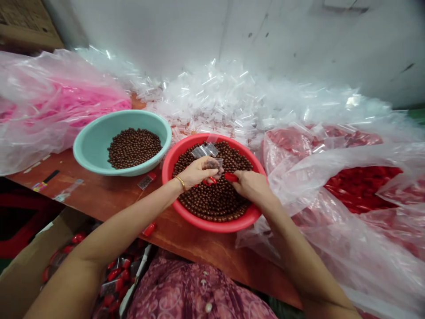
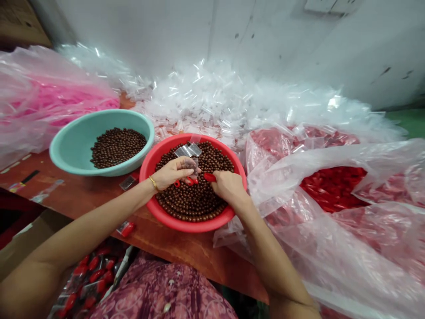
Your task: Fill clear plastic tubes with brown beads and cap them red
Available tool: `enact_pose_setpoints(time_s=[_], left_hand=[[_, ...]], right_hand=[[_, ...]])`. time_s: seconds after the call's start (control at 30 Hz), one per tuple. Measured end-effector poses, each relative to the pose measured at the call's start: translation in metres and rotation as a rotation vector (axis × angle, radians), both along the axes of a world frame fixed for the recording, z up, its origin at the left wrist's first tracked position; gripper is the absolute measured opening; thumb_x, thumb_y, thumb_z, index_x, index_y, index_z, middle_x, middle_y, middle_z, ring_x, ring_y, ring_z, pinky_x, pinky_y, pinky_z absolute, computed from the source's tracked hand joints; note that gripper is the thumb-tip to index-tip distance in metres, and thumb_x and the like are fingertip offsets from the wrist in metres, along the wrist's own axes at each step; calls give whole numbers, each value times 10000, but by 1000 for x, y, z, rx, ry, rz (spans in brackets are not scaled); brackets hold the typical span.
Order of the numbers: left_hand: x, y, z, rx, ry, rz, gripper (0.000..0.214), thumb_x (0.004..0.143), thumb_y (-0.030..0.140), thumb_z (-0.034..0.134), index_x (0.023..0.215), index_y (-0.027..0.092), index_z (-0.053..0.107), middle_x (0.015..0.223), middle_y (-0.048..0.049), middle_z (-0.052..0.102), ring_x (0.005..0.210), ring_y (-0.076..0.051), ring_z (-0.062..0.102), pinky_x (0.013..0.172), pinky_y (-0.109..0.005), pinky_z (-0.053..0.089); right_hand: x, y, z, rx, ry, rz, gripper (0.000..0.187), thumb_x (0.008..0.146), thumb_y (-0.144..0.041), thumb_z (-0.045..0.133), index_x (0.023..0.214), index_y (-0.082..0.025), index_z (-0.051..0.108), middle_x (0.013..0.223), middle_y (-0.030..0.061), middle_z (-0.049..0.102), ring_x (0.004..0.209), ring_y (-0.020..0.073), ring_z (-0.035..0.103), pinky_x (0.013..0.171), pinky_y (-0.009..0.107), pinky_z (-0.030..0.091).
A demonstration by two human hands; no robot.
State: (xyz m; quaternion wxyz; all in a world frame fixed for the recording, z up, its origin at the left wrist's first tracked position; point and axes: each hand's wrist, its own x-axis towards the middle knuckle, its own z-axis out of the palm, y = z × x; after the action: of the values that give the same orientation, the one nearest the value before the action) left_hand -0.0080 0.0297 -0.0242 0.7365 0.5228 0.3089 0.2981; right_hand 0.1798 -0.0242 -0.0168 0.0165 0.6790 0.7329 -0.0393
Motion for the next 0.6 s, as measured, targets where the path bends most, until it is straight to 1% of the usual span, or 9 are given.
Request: enact_pose_setpoints(time_s=[0.03,0.1,0.2,0.27,0.33,0.43,0.47,0.53,0.6], left_hand=[[0,1,0,-13,-16,18,332,686,237,736,917,137,520,904,-53,669,692,-101,636,552,-187,481],[-2,4,1,-48,-41,46,310,689,187,723,913,136,515,883,-47,672,679,-102,642,544,-186,487],[-3,6,4,-92,-55,80,267,711,121,675,921,136,512,873,-43,672,669,-103,646,546,-192,498],[-3,7,5,-98,-45,93,244,721,93,644,924,133,515,870,-41,669,654,-96,643,541,-190,497],[-3,6,4,-76,-32,86,242,713,84,640,921,129,524,859,-35,662,639,-88,634,528,-181,486],[-1,3,3,-20,-10,13,263,690,94,663,919,125,537,819,-16,645,616,-77,615,515,-173,467],[-1,3,2,-7,-4,-20,266,686,98,666,919,125,539,808,-9,640,611,-73,611,516,-171,460],[-1,1,2,11,1,-76,265,685,98,663,919,124,540,800,-2,636,612,-67,605,529,-170,450],[-1,0,2,24,8,-98,274,684,94,657,929,126,539,809,-1,638,626,-66,604,549,-174,442]], right_hand=[[-3,-3,2,-62,-112,37,204,821,-225,468,878,-151,649,843,125,704,731,212,658,583,268,430],[-11,-6,4,-166,-211,124,242,836,-194,454,968,-134,648,934,155,702,787,232,675,606,285,453],[-18,-7,-1,-296,-194,258,261,834,-144,447,974,-125,666,950,159,705,822,238,681,643,298,475],[-17,-5,-5,-312,-98,280,261,811,-113,462,944,-137,685,934,133,715,836,226,679,677,288,478],[-11,0,-6,-222,148,202,247,813,-149,483,942,-154,693,890,89,723,814,209,676,697,280,481],[-2,10,2,64,685,19,229,810,-290,533,922,-173,694,823,41,713,747,185,656,693,289,492],[-2,13,7,153,826,-19,238,796,-337,552,902,-176,692,806,33,705,733,179,646,691,295,495],[-4,18,17,266,995,-43,246,770,-380,580,867,-180,686,788,26,690,733,173,630,699,306,493],[-11,22,25,289,1040,-16,241,757,-392,593,836,-183,683,765,19,676,737,172,619,704,306,486]])
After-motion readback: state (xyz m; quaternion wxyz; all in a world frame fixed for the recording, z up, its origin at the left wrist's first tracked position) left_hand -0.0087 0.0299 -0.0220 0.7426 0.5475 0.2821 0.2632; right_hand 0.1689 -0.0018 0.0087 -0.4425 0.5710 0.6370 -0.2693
